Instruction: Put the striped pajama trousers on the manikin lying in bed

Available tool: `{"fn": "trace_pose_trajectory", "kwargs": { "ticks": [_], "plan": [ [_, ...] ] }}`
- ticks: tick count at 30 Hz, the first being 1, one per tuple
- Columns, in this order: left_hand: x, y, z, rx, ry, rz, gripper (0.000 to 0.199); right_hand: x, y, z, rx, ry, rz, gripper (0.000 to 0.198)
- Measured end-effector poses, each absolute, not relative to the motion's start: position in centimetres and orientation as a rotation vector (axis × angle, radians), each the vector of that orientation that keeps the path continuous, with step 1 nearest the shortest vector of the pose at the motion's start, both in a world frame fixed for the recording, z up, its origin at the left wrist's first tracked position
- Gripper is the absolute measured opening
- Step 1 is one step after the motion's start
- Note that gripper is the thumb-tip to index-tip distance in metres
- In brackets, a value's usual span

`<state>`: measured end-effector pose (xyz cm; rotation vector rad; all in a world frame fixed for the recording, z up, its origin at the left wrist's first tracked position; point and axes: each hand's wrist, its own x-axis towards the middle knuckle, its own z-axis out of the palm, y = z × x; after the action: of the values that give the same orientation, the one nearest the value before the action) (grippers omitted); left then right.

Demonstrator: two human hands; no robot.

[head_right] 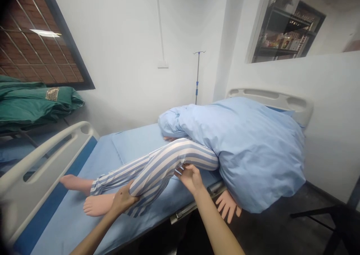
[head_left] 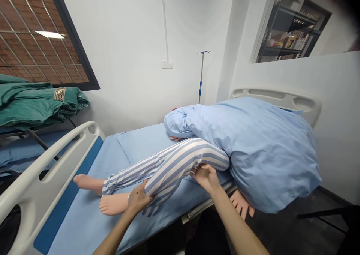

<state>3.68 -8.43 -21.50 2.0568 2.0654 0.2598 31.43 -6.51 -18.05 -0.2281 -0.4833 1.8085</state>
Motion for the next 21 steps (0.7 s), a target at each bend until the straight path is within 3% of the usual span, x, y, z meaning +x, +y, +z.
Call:
{"fn": "trace_pose_trajectory", "kwargs": {
  "ticks": [5,11,15,21],
  "plan": [
    [-1.0,-9.9,-21.5,2.142,2.088,0.178,0.045,29.7,-6.9,-19.8,-0.262,-0.461,1.847,0.014],
    [-6.7,-13.0,-20.9,2.222,2.197,-0.084,0.051,27.2,-7.6,-25.8,-0.396,-0.405,1.863,0.016],
    [-7.9,-14.6,-20.0,2.325,2.134,-0.276,0.042,26.4,-8.3,-30.9,-0.513,-0.378,1.885,0.022],
    [-7.9,-15.1,-21.3,2.411,2.082,-0.363,0.049,25.9,-8.4,-35.5,-0.673,-0.285,1.934,0.023]
  ]
}}
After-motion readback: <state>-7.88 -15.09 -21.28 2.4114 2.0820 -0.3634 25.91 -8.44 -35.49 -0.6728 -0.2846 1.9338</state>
